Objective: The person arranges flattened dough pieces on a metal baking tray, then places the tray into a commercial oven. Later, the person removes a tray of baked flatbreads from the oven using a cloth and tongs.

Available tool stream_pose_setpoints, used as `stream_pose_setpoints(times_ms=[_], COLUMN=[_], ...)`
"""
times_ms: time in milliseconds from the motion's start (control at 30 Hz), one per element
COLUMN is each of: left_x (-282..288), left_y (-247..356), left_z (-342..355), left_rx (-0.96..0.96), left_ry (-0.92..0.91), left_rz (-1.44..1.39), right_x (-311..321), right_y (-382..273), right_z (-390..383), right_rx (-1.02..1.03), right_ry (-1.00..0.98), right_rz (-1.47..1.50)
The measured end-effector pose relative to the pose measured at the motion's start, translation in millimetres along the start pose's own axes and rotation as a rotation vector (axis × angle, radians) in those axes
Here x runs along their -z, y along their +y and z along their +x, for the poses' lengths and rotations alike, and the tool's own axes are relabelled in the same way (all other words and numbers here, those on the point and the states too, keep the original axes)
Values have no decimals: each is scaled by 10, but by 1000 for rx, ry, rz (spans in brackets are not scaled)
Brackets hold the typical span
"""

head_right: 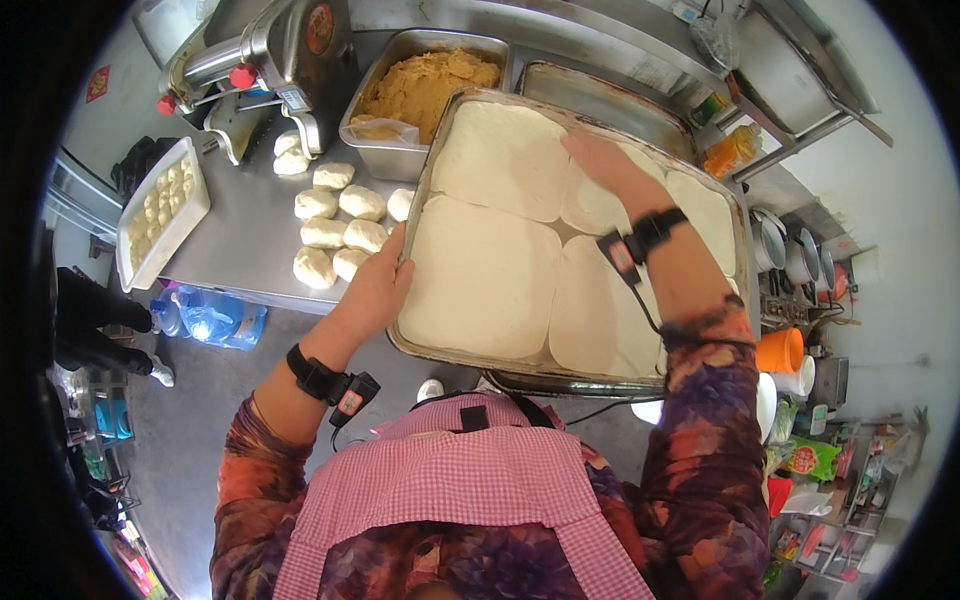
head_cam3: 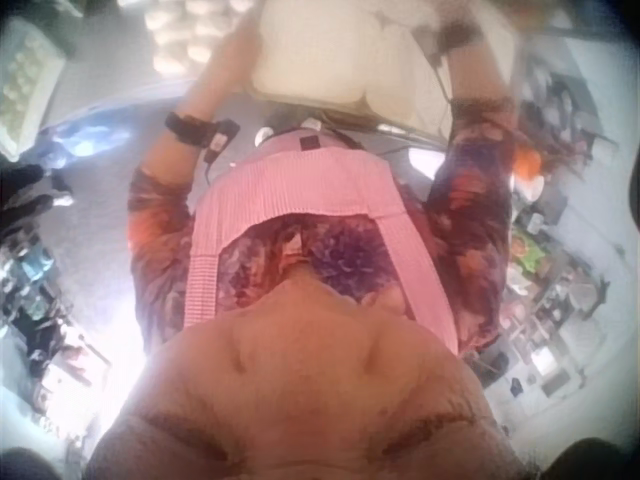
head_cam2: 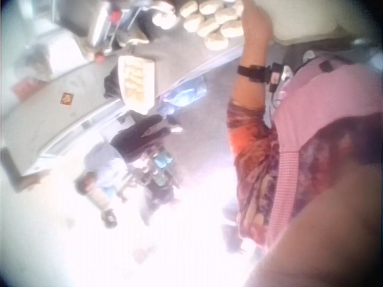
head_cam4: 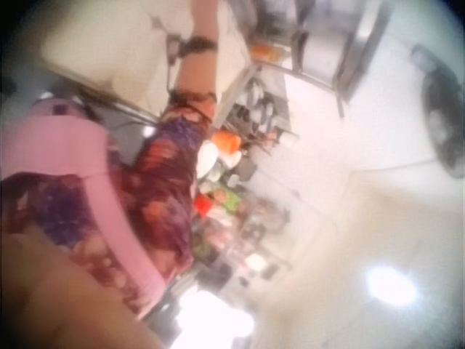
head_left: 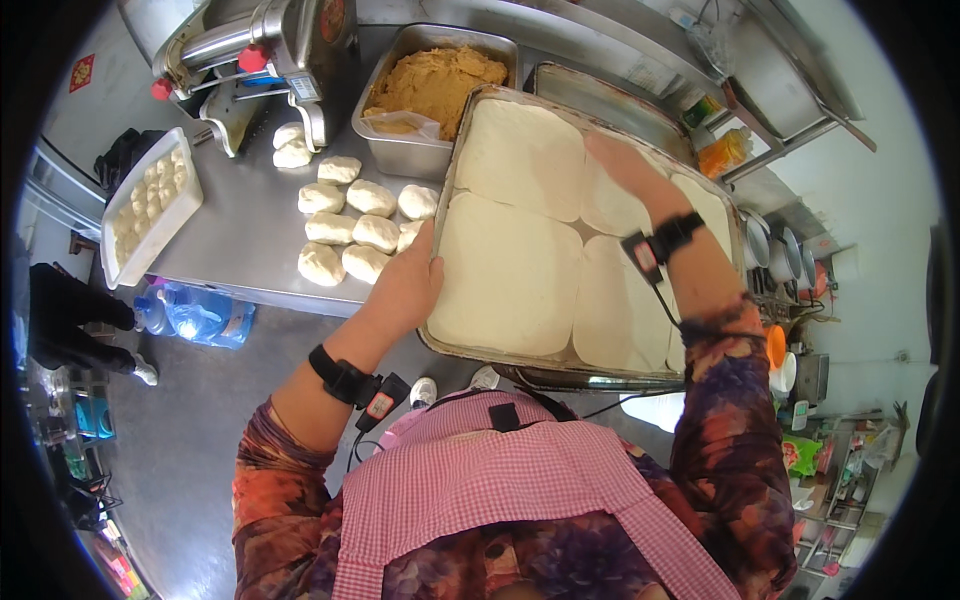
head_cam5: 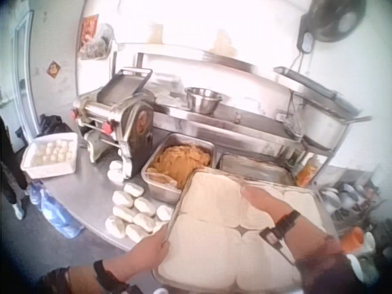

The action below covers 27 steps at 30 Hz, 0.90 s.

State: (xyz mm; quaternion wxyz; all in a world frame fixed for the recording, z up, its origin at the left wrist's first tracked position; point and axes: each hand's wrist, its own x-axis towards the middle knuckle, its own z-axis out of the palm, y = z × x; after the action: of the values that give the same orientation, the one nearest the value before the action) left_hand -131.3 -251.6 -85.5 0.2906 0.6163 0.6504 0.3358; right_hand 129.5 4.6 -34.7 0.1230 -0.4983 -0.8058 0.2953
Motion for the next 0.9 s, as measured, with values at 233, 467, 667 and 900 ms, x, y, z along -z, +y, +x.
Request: stream_pose_setpoints(times_ms=[233, 467, 667, 900], left_x=[-34, 6, -5, -35], left_y=[-29, -100, -130, -192], left_z=[9, 49, 62, 106], left_rx=[-49, -125, -169, -190], left_ry=[29, -28, 5, -2], left_rz=[20, 32, 94, 104], right_x=[-210, -417, -593, -384], right_y=[37, -297, -401, -377], right_z=[-1303, -1549, -1599, -1569], right_rx=[134, 126, 256, 12], right_ry=[-193, -199, -268, -230], right_rz=[-222, -662, -619, 2])
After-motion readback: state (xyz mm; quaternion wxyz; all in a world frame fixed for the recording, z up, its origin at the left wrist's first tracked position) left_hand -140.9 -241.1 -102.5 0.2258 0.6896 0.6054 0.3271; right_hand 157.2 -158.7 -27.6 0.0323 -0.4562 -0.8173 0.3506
